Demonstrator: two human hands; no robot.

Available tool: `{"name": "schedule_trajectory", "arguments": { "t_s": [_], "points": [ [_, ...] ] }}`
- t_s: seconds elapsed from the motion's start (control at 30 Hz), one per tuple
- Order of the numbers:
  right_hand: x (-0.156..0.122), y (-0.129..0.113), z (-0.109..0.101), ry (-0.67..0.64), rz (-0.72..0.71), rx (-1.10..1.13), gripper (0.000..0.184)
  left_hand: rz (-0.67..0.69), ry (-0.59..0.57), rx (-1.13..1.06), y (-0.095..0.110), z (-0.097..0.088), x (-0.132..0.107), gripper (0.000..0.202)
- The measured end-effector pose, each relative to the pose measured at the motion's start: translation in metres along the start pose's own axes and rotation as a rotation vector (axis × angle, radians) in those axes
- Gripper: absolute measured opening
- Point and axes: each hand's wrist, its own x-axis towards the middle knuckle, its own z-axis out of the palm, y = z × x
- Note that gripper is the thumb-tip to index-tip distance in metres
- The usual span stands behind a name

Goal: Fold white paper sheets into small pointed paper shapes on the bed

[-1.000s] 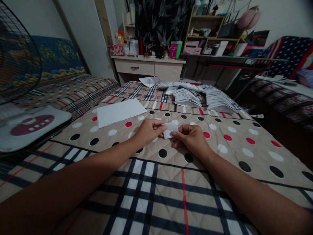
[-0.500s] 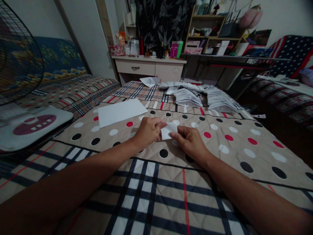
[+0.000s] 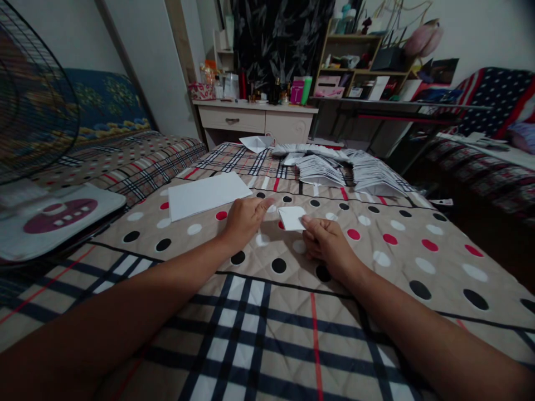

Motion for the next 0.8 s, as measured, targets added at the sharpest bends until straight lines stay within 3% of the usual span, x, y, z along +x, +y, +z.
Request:
{"name": "schedule_trajectory", "arguments": {
  "t_s": [0.07, 0.13, 0.17, 0.27, 0.37, 0.43, 0.5, 0.6, 0.7, 0.8],
  "points": [
    [0.001, -0.001, -0.003, 0.007, 0.026, 0.036, 0.048, 0.039, 0.067, -0.02, -0.003, -0.001, 0.0, 0.043],
    [0.002, -0.002, -0.005, 0.011, 0.036, 0.059, 0.046, 0.17, 0.095, -0.046, -0.003, 0.001, -0.001, 0.016],
    [0.002, -0.002, -0.006, 0.012, 0.037, 0.065, 0.045, 0.259, 0.087, -0.054, -0.002, 0.003, -0.002, 0.013],
    [0.003, -0.004, -0.007, -0.015, 0.054, 0.058, 0.046, 0.527, -0.008, -0.063, 0.002, 0.007, -0.004, 0.039],
    [0.003, -0.005, -0.008, -0.091, 0.109, 0.031, 0.048, 0.637, -0.084, -0.169, 0.004, 0.01, -0.004, 0.033],
    [0.003, -0.006, -0.009, -0.153, 0.132, 0.019, 0.049, 0.536, -0.078, -0.27, 0.004, 0.01, -0.004, 0.027],
    [0.003, -0.006, -0.009, -0.202, 0.139, 0.017, 0.05, 0.353, -0.05, -0.33, 0.004, 0.009, -0.004, 0.018],
    [0.002, -0.006, -0.008, -0.209, 0.143, 0.02, 0.049, 0.129, -0.064, -0.398, 0.004, 0.009, -0.004, 0.006],
    [0.002, -0.003, -0.005, -0.148, 0.12, 0.031, 0.047, 0.025, -0.133, -0.436, 0.004, 0.008, 0.003, 0.008],
    [0.007, 0.001, -0.004, -0.019, 0.012, -0.032, 0.047, 0.0, -0.221, -0.34, 0.009, 0.001, 0.019, 0.006]
  ]
}}
